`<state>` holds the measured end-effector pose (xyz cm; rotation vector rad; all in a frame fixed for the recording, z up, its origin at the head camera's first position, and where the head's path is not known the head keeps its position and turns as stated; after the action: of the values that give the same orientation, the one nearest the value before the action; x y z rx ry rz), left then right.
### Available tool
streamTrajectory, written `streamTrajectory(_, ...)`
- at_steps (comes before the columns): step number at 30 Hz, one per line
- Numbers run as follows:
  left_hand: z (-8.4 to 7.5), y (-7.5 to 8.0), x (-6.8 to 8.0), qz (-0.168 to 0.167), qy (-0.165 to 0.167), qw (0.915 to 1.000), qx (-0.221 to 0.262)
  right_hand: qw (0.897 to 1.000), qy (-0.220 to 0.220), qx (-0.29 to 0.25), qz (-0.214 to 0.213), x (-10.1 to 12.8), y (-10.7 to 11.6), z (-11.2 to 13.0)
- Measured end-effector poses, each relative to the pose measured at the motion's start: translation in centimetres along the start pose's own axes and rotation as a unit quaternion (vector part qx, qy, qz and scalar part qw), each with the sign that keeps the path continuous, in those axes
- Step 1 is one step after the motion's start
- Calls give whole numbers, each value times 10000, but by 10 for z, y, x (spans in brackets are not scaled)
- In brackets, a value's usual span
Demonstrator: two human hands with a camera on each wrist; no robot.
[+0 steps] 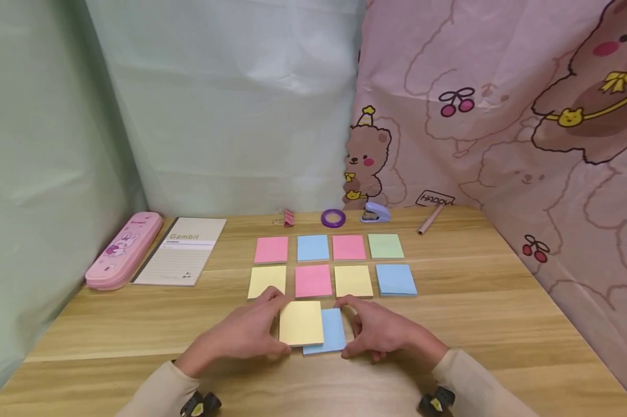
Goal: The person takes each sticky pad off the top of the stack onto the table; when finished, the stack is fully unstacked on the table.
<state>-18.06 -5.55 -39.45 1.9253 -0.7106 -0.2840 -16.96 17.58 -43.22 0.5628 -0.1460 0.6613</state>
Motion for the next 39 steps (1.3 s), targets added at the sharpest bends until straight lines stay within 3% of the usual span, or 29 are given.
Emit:
streamTrajectory(8, 24, 22, 20, -168, 326, 9992, 168, 10000, 10, 3, -8, 1, 0, 1)
streamTrajectory(17, 46, 25, 35, -186, 487, 9986, 68, 10000, 72, 8, -10, 2, 0, 2)
streamTrajectory(29, 50, 18, 35, -153, 223, 9995, 135, 10000, 16, 50, -71, 3, 0, 1)
streamTrajectory(39, 51, 13, 34, -64, 238, 9995, 193, 9999, -31, 104, -101, 2, -1, 0)
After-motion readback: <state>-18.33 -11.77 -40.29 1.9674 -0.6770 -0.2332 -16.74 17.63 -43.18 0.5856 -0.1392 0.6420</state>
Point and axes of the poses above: each hand's wrist, its own x-axis away from the middle knuckle, its own y-axis out of the back of the hand, z = x × y, the point moved 6 cm from there along -x, towards the middle knuckle
